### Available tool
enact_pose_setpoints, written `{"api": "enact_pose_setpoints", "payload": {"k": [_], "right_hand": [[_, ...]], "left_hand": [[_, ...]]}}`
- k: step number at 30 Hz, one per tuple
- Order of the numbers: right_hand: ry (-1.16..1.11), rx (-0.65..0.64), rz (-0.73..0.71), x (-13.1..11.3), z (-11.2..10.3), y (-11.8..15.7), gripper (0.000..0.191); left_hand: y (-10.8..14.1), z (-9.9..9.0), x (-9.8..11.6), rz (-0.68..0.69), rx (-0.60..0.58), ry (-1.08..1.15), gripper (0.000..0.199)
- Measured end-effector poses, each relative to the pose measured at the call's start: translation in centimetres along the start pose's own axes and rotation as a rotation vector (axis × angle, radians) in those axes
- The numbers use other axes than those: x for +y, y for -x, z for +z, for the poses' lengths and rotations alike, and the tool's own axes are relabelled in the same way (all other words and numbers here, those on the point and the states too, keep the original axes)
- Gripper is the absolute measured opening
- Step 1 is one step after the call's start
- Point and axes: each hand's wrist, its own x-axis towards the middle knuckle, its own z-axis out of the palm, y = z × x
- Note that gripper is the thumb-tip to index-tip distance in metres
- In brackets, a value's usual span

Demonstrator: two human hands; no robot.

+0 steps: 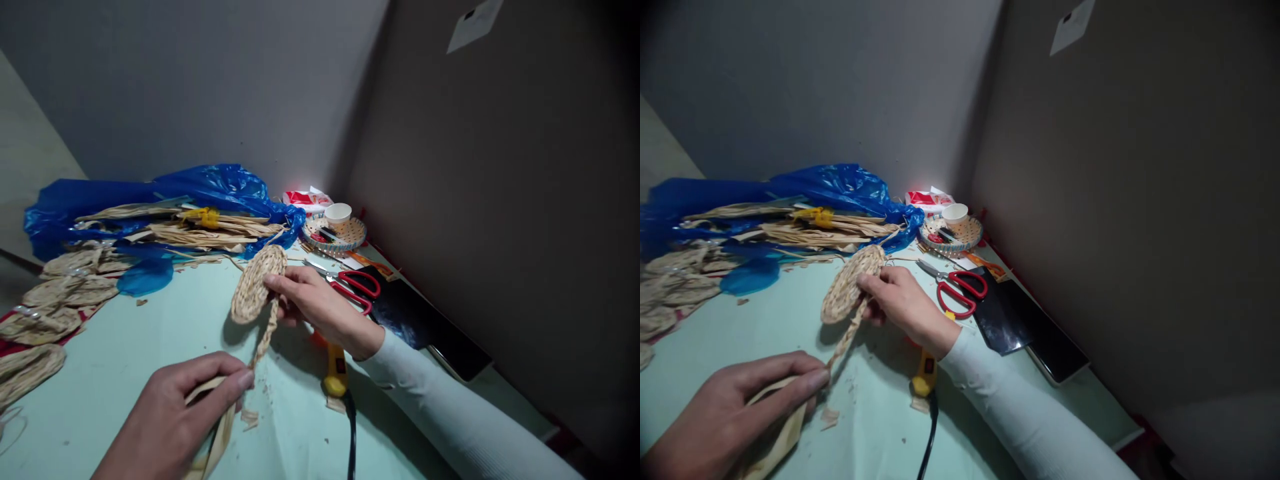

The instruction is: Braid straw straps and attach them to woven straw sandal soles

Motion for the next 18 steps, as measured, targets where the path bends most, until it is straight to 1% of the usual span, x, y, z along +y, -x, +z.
{"api": "enact_pose_setpoints", "payload": {"k": [2, 3, 4, 5, 7, 9, 10, 12, 15, 18], "right_hand": [[-0.032, 0.053, -0.039, 0.2, 0.7, -0.6, 0.024], [-0.036, 0.076, -0.049, 0.3, 1.0, -0.6, 0.021], [-0.031, 0.095, -0.049, 0.5, 1.3, -0.5, 0.017], [-0.016, 0.105, -0.037, 0.7, 1.5, -0.1, 0.013], [0.022, 0.102, 0.007, 1.1, 1.9, 1.2, 0.009], [0.050, 0.064, 0.056, 1.6, 2.5, 3.0, 0.012], [0.072, 0.019, 0.087, 1.8, 2.8, 3.9, 0.015], [0.116, -0.028, 0.127, 2.1, 3.3, 5.4, 0.018], [0.194, -0.033, 0.088, 2.3, 3.7, 6.6, 0.017], [0.274, -0.033, 0.067, 2.3, 3.7, 6.9, 0.012]], "left_hand": [[-0.4, 0.0, 0.6, -0.252, -0.039, 0.220, 0.038], [-0.7, -0.1, 0.6, -0.337, -0.044, 0.317, 0.040], [-1.0, -0.1, 0.5, -0.386, -0.049, 0.399, 0.041], [-1.3, -0.1, 0.3, -0.401, -0.057, 0.459, 0.043], [-1.8, 0.0, -0.2, -0.372, -0.087, 0.526, 0.046], [-2.1, 0.2, -0.6, -0.348, -0.116, 0.550, 0.046], [-2.1, 0.3, -0.7, -0.345, -0.119, 0.551, 0.045], [-2.0, 0.5, -0.8, -0.352, -0.128, 0.532, 0.040], [-1.2, 0.5, -0.7, -0.386, -0.141, 0.465, 0.041], [-0.4, 0.7, -0.5, -0.437, -0.096, 0.451, 0.046]]}}
